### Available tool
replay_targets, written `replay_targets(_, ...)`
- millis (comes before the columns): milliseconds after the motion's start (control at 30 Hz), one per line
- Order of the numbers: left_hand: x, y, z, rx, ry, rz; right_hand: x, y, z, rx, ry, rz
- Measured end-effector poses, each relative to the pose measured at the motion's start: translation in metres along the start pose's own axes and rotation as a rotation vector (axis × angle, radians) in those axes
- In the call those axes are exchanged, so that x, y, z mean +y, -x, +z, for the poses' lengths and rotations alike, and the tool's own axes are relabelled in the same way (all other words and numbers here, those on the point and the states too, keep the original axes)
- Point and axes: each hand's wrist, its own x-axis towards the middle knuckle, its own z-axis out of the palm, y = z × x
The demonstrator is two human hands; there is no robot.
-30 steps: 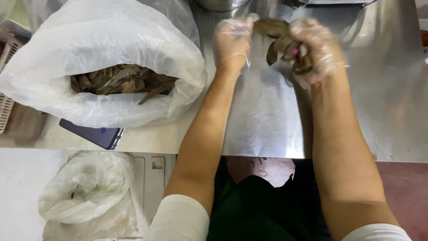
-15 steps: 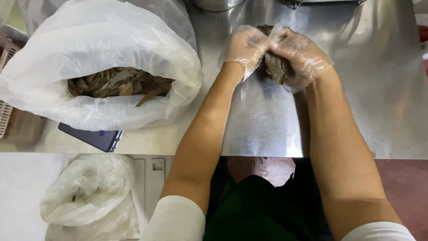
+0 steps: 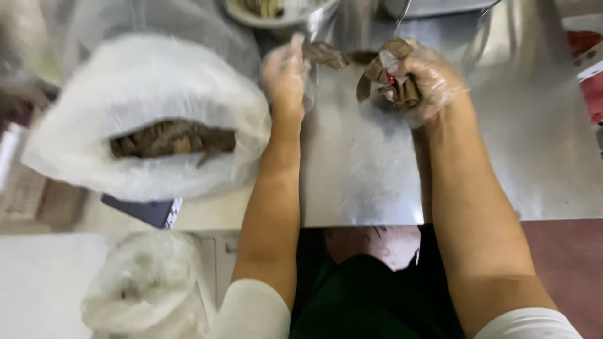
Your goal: Sorting and transferring dried tea leaves from a large plastic bag into a metal tray on a stainless steel table.
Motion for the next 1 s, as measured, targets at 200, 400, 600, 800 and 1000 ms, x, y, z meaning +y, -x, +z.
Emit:
replay_targets(200,0.061,0.024,0.05,-0.221,0.432,-0.277,-0.001,-0.037,-0.047,-0.03,-0.621,-0.051)
replay_targets(400,0.07,-0.024,0.117,-0.302,0.084,-0.011,-0.004,-0.038,-0.048,-0.154,-0.667,-0.084)
replay_targets(600,0.099,-0.026,0.105,-0.303,-0.591,0.154,0.0,-0.057,-0.055,-0.263,-0.803,-0.172)
replay_targets(800,-0.011,0.014,0.079,-0.45,0.27,-0.337,0.006,-0.061,-0.056,0.042,-0.782,-0.036)
replay_targets(1000,-0.027,0.016,0.075,-0.319,0.2,-0.368,-0.002,-0.055,-0.053,-0.058,-0.721,-0.074)
